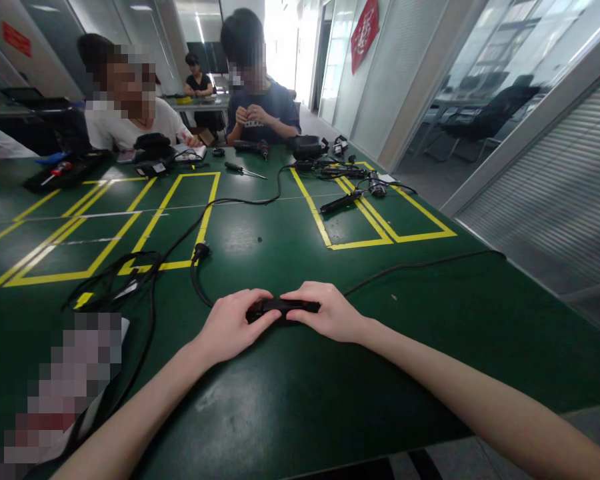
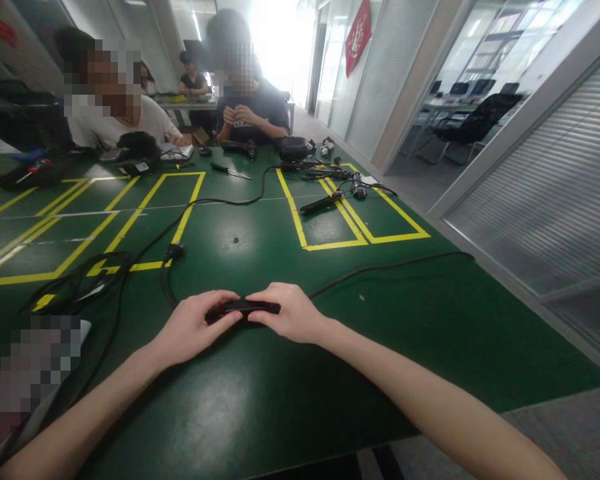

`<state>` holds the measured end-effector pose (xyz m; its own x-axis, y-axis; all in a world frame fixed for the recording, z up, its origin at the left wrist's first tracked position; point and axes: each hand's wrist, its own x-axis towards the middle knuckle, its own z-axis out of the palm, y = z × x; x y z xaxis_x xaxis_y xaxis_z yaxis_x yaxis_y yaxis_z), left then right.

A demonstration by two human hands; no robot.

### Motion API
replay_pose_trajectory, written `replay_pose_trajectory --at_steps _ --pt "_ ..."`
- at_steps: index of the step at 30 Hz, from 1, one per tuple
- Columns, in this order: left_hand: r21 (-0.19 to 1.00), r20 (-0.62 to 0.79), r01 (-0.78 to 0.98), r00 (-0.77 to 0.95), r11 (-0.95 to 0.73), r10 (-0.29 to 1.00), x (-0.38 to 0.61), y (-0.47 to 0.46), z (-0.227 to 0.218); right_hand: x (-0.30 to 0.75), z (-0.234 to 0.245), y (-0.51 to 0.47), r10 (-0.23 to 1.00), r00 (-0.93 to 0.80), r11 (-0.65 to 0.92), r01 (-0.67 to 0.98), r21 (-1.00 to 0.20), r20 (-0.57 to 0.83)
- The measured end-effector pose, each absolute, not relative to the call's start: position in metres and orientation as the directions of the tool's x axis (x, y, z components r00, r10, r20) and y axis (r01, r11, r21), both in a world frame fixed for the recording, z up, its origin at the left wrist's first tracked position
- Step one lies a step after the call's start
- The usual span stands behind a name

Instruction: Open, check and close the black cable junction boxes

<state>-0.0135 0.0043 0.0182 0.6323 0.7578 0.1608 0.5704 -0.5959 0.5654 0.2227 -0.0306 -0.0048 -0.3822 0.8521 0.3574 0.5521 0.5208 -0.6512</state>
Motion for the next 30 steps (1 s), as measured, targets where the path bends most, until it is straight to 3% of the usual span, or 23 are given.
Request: replay_pose_trajectory --at_steps 3,6,12,14,15,17,20,25,30 --pt "0.597 0.098 0.590 0.618 -0.543 0.780 -0.012 0.002 0.021 0.226 -0.004 -0.029 0.766 -0.509 0.636 0.512 -0.578 0.392" --pt "0.644 0.097 0.575 0.594 -0.505 0.799 -0.010 0.000 0.025 0.228 -0.001 -0.028 0.666 -0.662 0.739 0.518 -0.432 0.345" --pt "0.716 0.048 0.525 0.621 -0.460 0.783 -0.009 0.000 0.023 0.228 0.000 -0.030 0.644 -0.699 0.758 0.639 -0.132 0.312" --pt "0.704 0.090 0.498 0.645 -0.506 0.759 -0.010 0.000 0.017 0.228 0.001 -0.031 0.642 -0.705 0.752 0.655 -0.069 0.300" --pt "0.671 0.186 0.478 0.631 -0.567 0.753 -0.011 0.000 0.013 0.229 0.001 -0.031 0.652 -0.698 0.742 0.668 -0.059 0.297" --pt "0.552 0.422 0.456 0.570 -0.698 0.705 -0.012 -0.001 0.006 0.235 0.003 -0.030 0.704 -0.640 0.692 0.716 -0.093 0.307" --pt "0.420 0.584 0.486 0.503 -0.767 0.638 -0.013 -0.003 0.001 0.252 0.008 -0.023 0.803 -0.438 0.561 0.783 -0.267 0.404" --pt "0.411 0.539 0.450 0.582 -0.793 0.609 -0.013 -0.003 -0.001 0.297 0.025 -0.004 0.833 0.011 0.349 0.766 -0.540 0.554" --pt "0.457 0.442 0.409 0.666 -0.790 0.601 -0.011 -0.001 -0.001 0.344 0.048 0.007 0.676 0.341 0.171 0.790 -0.589 0.653"
